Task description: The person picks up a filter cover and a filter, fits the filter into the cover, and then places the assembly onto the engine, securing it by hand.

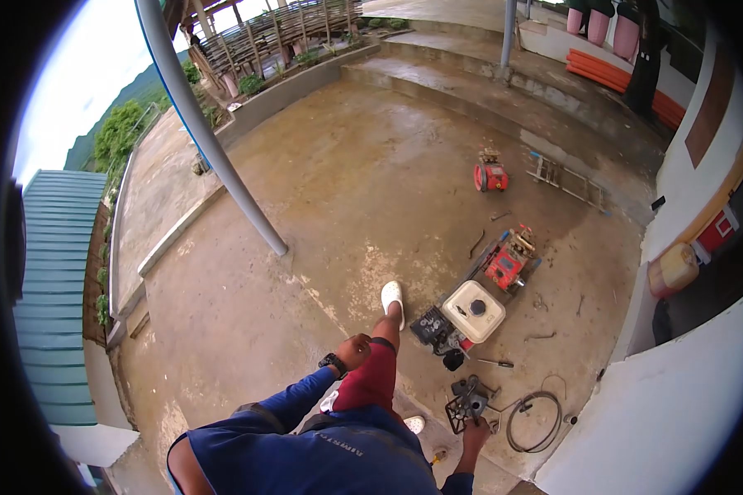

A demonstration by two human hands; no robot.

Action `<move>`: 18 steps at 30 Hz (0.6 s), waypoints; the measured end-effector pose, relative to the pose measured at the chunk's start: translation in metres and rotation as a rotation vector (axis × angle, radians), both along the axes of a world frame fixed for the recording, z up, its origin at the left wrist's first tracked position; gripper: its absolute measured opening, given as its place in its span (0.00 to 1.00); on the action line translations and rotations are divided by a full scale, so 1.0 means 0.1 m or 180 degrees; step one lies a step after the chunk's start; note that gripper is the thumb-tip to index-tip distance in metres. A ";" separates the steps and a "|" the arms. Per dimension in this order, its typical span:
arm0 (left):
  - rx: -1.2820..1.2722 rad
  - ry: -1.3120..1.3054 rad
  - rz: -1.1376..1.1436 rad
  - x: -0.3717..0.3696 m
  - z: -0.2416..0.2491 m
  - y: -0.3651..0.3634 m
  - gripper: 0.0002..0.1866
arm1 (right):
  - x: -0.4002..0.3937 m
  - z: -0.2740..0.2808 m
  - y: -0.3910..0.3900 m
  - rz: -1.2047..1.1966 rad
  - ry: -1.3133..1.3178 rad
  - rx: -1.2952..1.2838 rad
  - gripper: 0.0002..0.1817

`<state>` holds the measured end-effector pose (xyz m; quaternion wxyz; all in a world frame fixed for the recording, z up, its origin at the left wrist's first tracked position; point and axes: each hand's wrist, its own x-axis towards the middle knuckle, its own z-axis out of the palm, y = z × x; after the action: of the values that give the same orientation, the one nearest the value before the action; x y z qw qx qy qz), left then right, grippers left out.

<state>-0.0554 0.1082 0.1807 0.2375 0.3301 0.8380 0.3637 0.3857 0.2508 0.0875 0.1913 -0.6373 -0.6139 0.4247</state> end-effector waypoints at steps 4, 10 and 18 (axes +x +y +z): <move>0.0305 -0.0914 -0.0368 0.47 0.24 0.46 0.25 | -1.10 1.19 -0.06 0.0670 0.0372 0.0578 0.13; 0.0459 -0.2688 -0.1002 0.69 0.36 0.64 0.16 | -1.44 1.63 -0.13 0.1061 0.0898 0.0258 0.12; 0.0361 -0.3262 -0.0860 0.82 0.60 0.68 0.20 | -1.12 1.92 -0.05 0.1022 0.0989 -0.0095 0.12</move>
<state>0.0262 0.1759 0.2405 0.6429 0.2274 0.5437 0.4892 0.2738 0.2457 0.2799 0.2042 -0.4610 -0.6643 0.5518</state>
